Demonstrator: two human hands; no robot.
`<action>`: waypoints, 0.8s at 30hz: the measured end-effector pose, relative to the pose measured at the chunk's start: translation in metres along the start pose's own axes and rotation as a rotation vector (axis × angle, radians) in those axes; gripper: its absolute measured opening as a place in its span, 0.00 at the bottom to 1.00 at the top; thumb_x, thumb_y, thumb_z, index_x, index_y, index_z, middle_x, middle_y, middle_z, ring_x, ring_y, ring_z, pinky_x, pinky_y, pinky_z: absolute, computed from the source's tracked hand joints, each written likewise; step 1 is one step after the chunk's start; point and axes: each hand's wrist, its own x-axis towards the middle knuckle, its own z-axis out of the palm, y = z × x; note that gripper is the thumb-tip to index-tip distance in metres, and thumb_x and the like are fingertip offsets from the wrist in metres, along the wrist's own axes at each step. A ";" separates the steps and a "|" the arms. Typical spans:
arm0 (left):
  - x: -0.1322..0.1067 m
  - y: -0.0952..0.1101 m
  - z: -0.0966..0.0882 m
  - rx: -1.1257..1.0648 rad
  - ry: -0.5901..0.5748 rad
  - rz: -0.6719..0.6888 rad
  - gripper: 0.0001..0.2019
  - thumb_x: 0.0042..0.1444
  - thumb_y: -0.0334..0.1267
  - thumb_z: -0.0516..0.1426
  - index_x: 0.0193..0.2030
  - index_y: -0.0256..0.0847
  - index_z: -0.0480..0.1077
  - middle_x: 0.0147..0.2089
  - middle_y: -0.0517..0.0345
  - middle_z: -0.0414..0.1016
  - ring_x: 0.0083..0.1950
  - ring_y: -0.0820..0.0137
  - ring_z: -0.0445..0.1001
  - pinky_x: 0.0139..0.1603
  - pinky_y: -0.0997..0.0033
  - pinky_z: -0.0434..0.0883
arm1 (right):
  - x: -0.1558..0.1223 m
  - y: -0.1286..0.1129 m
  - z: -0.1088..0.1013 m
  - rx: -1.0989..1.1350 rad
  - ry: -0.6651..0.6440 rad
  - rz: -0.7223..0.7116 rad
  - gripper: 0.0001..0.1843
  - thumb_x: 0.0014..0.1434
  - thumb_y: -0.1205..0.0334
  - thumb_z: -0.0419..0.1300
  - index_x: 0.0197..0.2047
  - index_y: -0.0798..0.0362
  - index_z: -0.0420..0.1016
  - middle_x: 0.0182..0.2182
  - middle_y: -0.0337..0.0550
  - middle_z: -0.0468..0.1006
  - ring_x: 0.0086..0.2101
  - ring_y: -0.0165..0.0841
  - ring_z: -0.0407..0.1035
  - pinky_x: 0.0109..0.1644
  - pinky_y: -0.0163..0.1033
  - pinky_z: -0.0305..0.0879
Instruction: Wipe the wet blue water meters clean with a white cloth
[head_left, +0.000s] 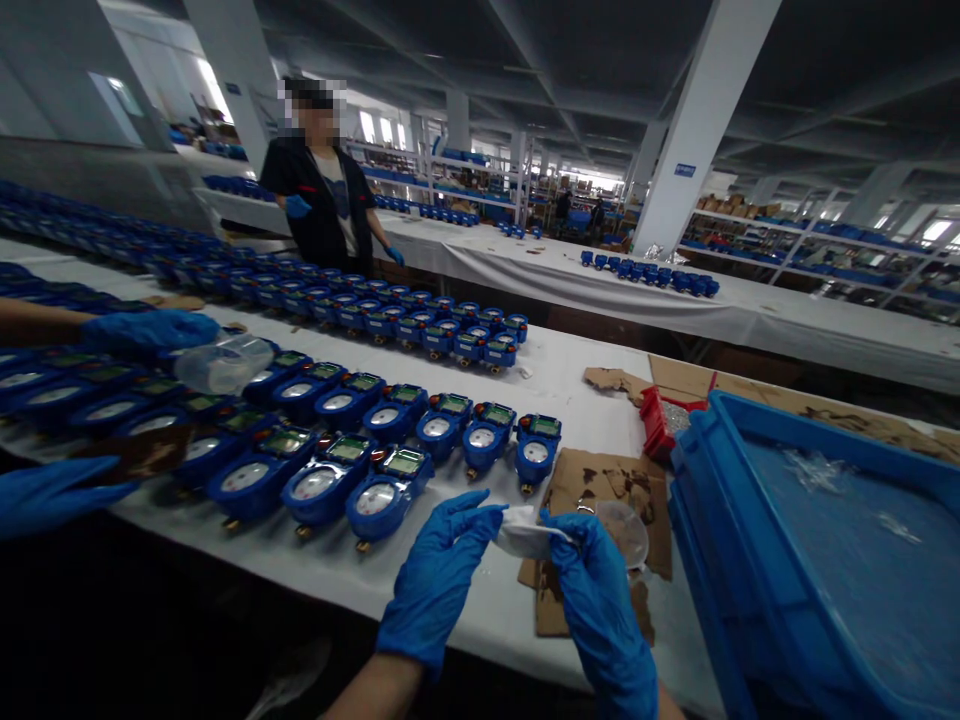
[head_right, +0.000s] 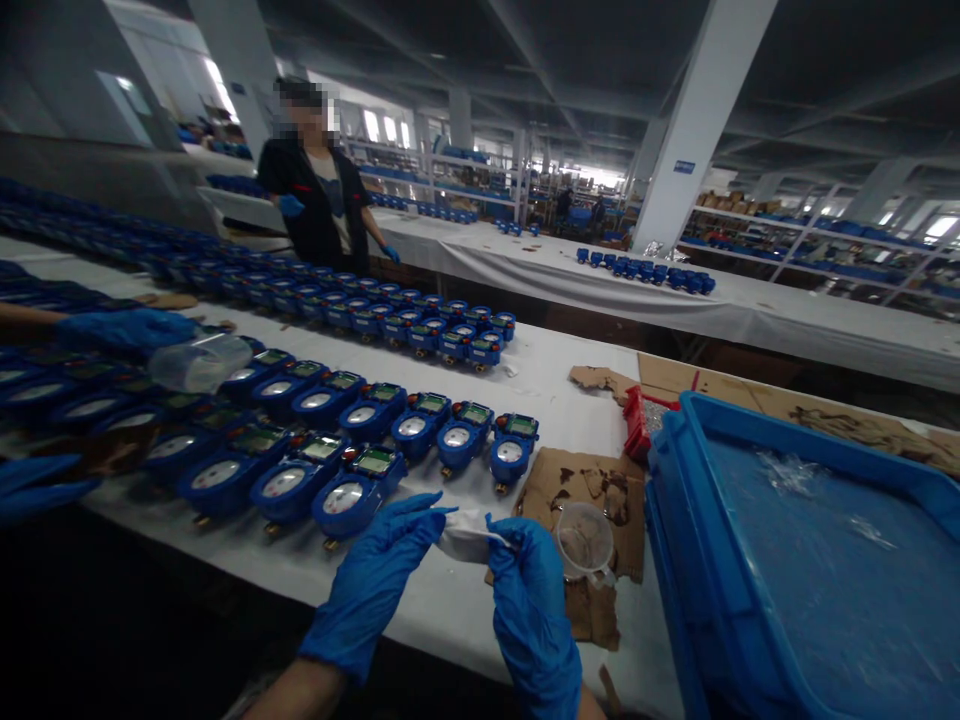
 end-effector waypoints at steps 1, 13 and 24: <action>0.000 -0.002 0.001 0.024 0.049 0.036 0.28 0.53 0.57 0.60 0.51 0.35 0.73 0.54 0.46 0.74 0.54 0.58 0.74 0.58 0.53 0.72 | 0.001 0.000 0.000 -0.001 0.010 0.005 0.22 0.63 0.43 0.56 0.30 0.52 0.74 0.24 0.40 0.73 0.25 0.31 0.65 0.31 0.37 0.64; -0.043 -0.017 0.018 0.322 0.084 0.462 0.19 0.62 0.46 0.58 0.59 0.48 0.70 0.57 0.58 0.74 0.57 0.64 0.74 0.60 0.56 0.72 | -0.006 -0.005 0.005 0.098 -0.080 0.027 0.14 0.64 0.48 0.58 0.37 0.50 0.76 0.32 0.40 0.77 0.32 0.32 0.69 0.38 0.38 0.67; -0.040 0.010 0.015 -0.334 -0.370 -0.077 0.21 0.58 0.52 0.61 0.48 0.37 0.73 0.49 0.51 0.76 0.53 0.62 0.75 0.57 0.65 0.73 | -0.008 -0.009 0.015 0.410 -0.247 0.122 0.10 0.61 0.51 0.63 0.41 0.48 0.73 0.37 0.40 0.77 0.38 0.34 0.72 0.44 0.40 0.70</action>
